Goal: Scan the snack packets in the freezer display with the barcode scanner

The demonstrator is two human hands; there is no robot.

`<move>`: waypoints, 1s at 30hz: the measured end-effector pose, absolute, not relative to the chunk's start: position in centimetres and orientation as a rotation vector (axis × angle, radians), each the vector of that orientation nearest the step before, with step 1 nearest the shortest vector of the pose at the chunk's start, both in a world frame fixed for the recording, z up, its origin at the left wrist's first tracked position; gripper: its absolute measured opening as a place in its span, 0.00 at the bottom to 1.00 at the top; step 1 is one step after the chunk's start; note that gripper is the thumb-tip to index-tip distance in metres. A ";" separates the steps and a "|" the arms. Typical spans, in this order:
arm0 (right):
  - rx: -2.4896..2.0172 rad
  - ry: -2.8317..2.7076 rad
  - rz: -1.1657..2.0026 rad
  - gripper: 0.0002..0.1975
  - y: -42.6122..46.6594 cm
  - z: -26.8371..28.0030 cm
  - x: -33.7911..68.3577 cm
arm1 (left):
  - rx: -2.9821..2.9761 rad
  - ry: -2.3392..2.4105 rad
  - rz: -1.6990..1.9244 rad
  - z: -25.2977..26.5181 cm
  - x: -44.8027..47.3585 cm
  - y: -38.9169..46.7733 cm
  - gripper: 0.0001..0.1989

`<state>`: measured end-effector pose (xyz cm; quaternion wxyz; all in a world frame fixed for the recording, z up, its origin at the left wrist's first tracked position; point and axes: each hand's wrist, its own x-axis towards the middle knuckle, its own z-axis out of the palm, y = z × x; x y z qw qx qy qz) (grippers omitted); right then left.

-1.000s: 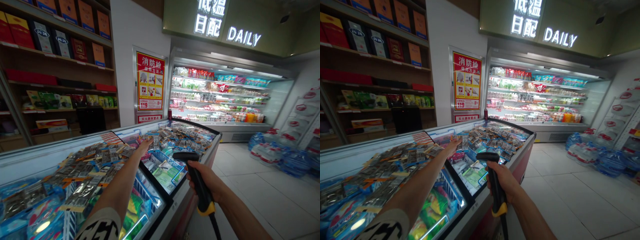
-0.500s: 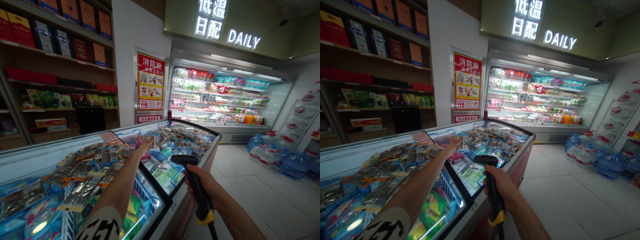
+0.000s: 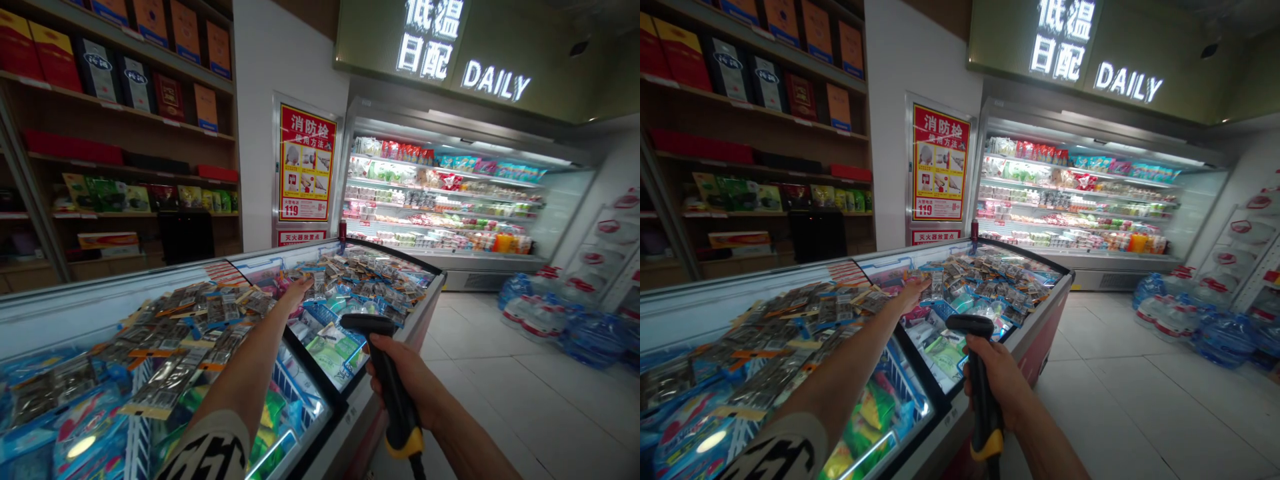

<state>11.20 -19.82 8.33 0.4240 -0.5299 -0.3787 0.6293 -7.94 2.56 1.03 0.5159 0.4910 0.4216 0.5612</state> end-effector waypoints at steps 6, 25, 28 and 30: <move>-1.349 -0.929 1.531 0.12 -20.1 7.7 10.2 | 1.032 0.805 1.350 1.0 -6.7 2.3 0.12; -1.318 -0.849 1.481 0.13 -15.9 4.9 5.5 | 1.047 0.892 1.537 -2.3 -7.3 3.2 0.40; -1.296 -0.851 1.473 0.12 -15.6 4.8 5.6 | 1.143 0.905 1.582 -2.1 -7.5 3.2 0.45; -1.292 -0.846 1.464 0.12 -15.3 4.7 5.8 | 1.196 0.982 1.583 -1.9 -7.6 3.0 0.48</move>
